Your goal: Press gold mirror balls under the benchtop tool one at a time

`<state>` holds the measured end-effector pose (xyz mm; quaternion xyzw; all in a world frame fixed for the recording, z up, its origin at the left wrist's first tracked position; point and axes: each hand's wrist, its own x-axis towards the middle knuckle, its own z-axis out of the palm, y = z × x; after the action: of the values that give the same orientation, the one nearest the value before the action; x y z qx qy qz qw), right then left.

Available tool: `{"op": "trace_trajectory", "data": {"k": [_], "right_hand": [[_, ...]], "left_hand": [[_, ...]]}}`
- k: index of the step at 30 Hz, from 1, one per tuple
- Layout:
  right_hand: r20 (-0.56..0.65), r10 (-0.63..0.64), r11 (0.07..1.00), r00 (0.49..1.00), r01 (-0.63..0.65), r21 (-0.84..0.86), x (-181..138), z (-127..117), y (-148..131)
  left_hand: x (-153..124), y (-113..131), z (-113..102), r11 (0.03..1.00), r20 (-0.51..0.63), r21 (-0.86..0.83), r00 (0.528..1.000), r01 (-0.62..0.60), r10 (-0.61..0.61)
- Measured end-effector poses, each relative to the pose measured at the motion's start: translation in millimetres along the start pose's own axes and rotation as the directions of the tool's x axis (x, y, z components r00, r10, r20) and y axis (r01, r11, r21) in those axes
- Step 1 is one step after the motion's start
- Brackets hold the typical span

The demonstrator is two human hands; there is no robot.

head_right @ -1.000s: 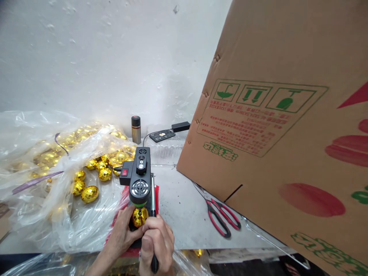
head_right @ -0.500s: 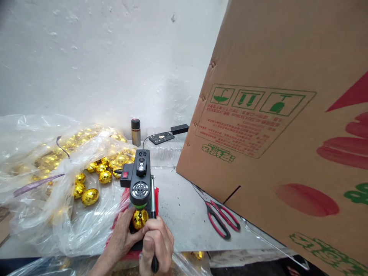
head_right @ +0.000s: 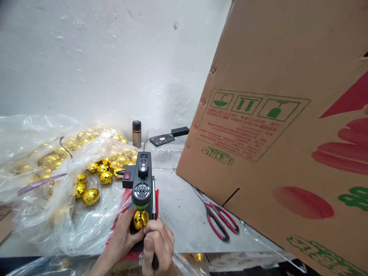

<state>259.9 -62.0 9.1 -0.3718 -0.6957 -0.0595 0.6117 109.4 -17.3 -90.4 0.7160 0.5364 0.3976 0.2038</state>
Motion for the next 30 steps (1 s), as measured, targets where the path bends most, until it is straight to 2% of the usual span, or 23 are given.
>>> {"op": "trace_trajectory", "data": {"k": [3, 5, 8, 10, 12, 15, 17, 19, 21, 23, 24, 25, 27, 29, 30], "right_hand": [[-0.007, 0.079, 0.993, 0.997, -0.078, 0.087, 37, -10, -17], [-0.019, 0.099, 0.988, 0.995, -0.096, 0.121, 53, -12, -24], [-0.057, 0.088, 0.989, 0.994, -0.081, 0.124, 55, -9, -26], [-0.062, 0.084, 0.990, 0.995, -0.076, 0.121, 44, -6, -23], [-0.056, 0.065, 0.991, 0.996, -0.058, 0.121, 32, -5, -19], [-0.017, 0.042, 0.993, 0.999, -0.040, 0.115, 23, -5, -14], [-0.001, 0.040, 0.993, 0.999, -0.040, 0.112, 22, -6, -12], [0.005, 0.037, 0.993, 0.999, -0.037, 0.108, 23, -7, -12], [0.015, 0.029, 0.994, 0.999, -0.030, 0.104, 26, -9, -14], [0.023, 0.033, 0.994, 0.999, -0.035, 0.103, 29, -9, -16], [0.022, 0.034, 0.994, 0.999, -0.037, 0.103, 32, -9, -17], [0.008, 0.036, 0.994, 0.999, -0.036, 0.103, 35, -9, -18], [-0.040, 0.034, 0.994, 0.999, -0.029, 0.105, 45, -7, -21], [-0.080, 0.030, 0.993, 0.996, -0.021, 0.113, 55, -6, -22], [-0.087, 0.032, 0.993, 0.996, -0.021, 0.118, 61, -6, -23]], "left_hand": [[-17, -11, 0, 0.999, -0.005, 0.007, 0.999, -0.040, 0.040], [-38, -27, -1, 0.993, -0.003, 0.029, 0.993, -0.115, 0.115], [-68, -54, -12, 0.946, -0.057, 0.123, 0.950, -0.299, 0.307], [-71, -65, -32, 0.917, -0.095, 0.233, 0.931, -0.322, 0.352], [-54, -68, -59, 0.910, -0.134, 0.361, 0.954, -0.205, 0.268], [-4, -67, -100, 0.844, -0.243, 0.534, 0.966, 0.056, 0.090], [28, -67, -119, 0.763, -0.223, 0.615, 0.972, 0.202, -0.078], [49, -68, -129, 0.746, -0.169, 0.606, 0.961, 0.277, -0.220], [58, -67, -132, 0.823, -0.112, 0.474, 0.949, 0.312, -0.295], [57, -62, -129, 0.894, -0.092, 0.213, 0.919, 0.394, -0.383], [54, -57, -126, 0.893, -0.078, 0.039, 0.892, 0.448, -0.444], [49, -50, -121, 0.855, -0.046, -0.151, 0.861, 0.496, -0.507], [38, -34, -107, 0.687, 0.064, -0.487, 0.806, 0.540, -0.588], [27, -17, -87, 0.516, 0.178, -0.681, 0.801, 0.520, -0.572], [21, -10, -77, 0.465, 0.216, -0.723, 0.806, 0.511, -0.551]]}}
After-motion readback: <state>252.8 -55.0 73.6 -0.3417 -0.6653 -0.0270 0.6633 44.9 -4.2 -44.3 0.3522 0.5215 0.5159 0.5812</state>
